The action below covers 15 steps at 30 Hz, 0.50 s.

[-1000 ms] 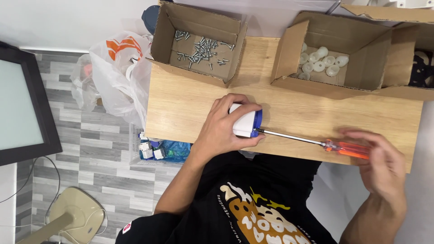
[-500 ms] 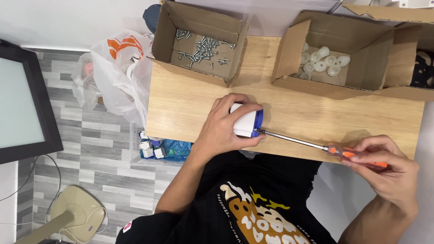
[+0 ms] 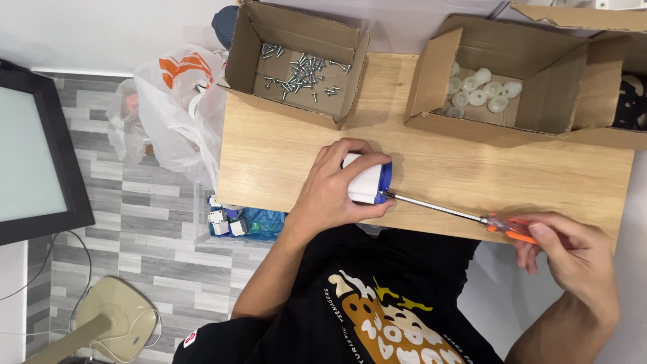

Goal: Assembling an industrial electrical socket by fitting a blue socket component into a white plastic housing and using a screwdriver to secure parts.

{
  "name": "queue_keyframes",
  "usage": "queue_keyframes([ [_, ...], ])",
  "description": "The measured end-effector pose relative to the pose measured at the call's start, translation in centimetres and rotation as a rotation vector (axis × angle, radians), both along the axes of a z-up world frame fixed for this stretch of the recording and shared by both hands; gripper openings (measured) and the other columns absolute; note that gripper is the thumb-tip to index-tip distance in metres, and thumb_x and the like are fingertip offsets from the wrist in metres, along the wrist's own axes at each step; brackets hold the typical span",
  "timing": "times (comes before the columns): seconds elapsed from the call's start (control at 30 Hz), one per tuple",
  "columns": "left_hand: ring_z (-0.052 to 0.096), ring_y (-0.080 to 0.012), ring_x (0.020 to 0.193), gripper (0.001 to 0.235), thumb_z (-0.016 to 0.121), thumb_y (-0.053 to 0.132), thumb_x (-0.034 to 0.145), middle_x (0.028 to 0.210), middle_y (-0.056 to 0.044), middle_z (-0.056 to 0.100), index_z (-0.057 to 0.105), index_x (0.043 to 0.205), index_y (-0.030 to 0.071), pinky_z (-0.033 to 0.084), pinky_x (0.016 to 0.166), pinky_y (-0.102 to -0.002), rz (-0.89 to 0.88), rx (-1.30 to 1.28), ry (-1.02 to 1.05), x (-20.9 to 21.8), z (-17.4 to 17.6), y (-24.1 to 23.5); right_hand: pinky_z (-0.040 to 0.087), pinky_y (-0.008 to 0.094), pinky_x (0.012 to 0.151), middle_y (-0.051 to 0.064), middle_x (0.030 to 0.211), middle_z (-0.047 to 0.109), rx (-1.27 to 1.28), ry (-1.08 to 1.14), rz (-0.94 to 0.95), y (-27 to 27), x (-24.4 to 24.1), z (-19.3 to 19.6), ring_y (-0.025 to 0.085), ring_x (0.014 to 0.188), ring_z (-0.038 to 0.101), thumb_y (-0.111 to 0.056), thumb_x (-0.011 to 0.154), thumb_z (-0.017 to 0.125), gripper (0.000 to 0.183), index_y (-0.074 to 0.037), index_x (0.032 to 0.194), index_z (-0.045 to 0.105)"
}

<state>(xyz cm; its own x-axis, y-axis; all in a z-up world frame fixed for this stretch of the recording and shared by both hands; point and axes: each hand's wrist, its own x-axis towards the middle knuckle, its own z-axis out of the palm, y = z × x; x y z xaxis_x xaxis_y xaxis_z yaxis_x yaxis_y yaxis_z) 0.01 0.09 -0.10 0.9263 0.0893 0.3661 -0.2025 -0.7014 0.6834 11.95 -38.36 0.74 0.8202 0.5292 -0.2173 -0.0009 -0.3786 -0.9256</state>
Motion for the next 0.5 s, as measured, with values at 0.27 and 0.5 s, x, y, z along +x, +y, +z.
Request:
queue_keyframes([
  [0.27, 0.063, -0.0254, 0.126, 0.066, 0.098, 0.044, 0.085, 0.131, -0.010, 0.061, 0.068, 0.136, 0.015, 0.050, 0.104, -0.044, 0.000, 0.004, 0.009, -0.1, 0.1, 0.0, 0.077, 0.041, 0.100, 0.017, 0.121, 0.064, 0.192, -0.240, 0.082, -2.2, 0.4, -2.2, 0.035, 0.112, 0.078, 0.011, 0.086, 0.076, 0.016, 0.001, 0.098, 0.072],
  [0.5, 0.063, -0.0253, 0.126, 0.065, 0.097, 0.042, 0.086, 0.131, -0.010, 0.060, 0.067, 0.137, 0.015, 0.050, 0.104, -0.044, 0.002, -0.015, -0.002, 0.0, 0.1, 0.0, 0.066, 0.061, 0.129, 0.027, 0.153, 0.059, 0.429, -0.087, 0.127, -1.4, 0.6, -2.8, 0.050, 0.142, 0.072, -0.013, 0.092, 0.073, 0.036, -0.001, 0.125, 0.062],
])
